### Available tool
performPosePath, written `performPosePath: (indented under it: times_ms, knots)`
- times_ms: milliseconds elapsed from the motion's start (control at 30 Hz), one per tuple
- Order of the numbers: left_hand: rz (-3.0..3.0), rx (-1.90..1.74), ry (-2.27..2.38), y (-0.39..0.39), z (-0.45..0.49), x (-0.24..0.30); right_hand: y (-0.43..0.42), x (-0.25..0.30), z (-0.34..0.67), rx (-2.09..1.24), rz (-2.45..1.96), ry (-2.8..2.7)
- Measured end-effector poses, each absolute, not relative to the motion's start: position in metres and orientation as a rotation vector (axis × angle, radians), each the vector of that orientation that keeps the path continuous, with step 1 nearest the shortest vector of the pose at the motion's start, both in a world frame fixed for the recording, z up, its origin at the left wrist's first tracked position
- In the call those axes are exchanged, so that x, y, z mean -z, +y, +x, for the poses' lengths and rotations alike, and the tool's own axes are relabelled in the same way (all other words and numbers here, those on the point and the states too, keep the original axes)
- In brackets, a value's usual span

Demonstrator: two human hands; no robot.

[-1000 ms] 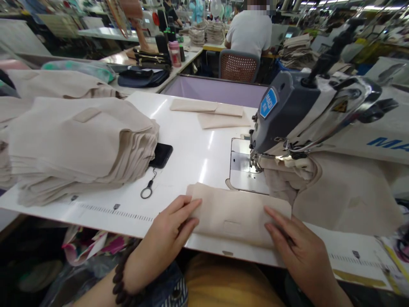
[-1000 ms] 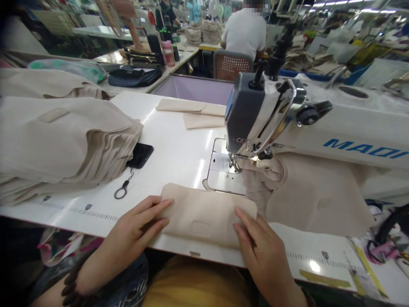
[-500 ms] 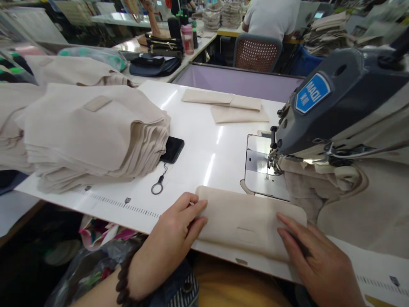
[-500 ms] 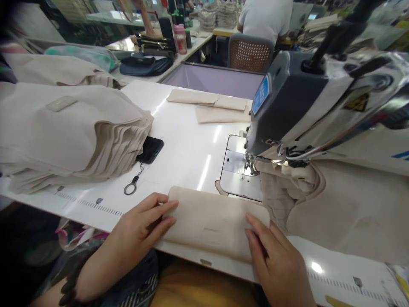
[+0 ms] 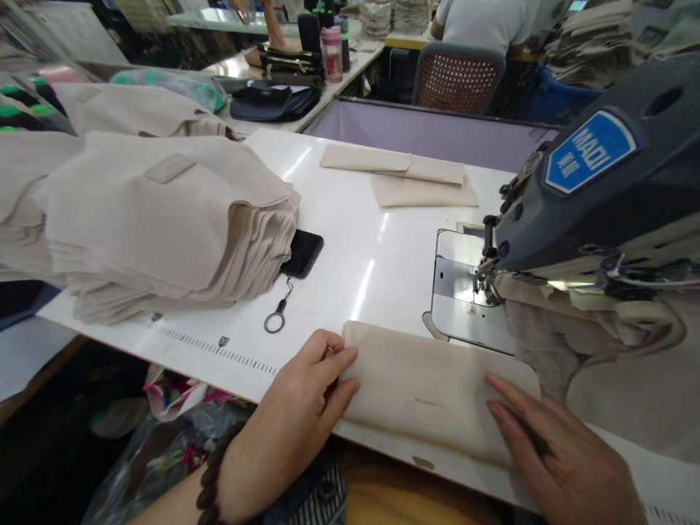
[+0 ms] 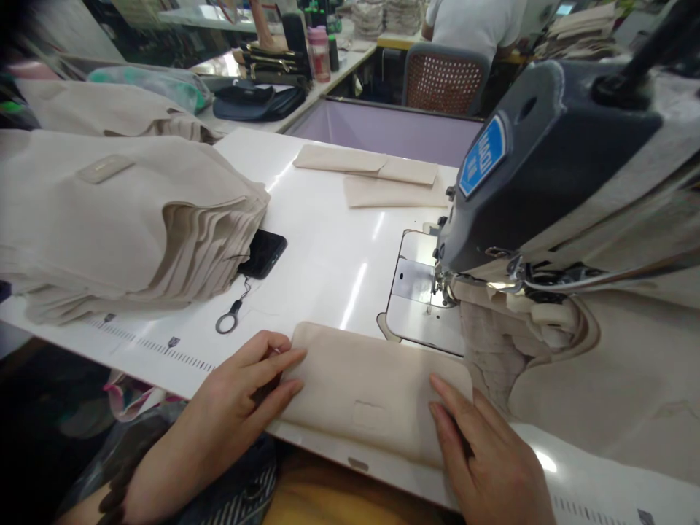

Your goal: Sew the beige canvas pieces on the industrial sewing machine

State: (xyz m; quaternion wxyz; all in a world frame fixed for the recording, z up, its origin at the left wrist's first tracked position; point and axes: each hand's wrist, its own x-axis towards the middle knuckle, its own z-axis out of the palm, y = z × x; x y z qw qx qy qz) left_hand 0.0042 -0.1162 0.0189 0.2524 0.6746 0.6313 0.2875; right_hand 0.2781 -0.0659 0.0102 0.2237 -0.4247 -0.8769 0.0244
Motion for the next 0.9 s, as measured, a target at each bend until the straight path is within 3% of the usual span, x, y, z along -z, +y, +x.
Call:
performPosePath:
  times_ms: [900]
  knots:
    - [2.094, -0.770, 1.754, -0.1091, -0.0002, -0.0113, -0.0658, -0.0111, 0.2729, -0.089, -1.213, -2.392]
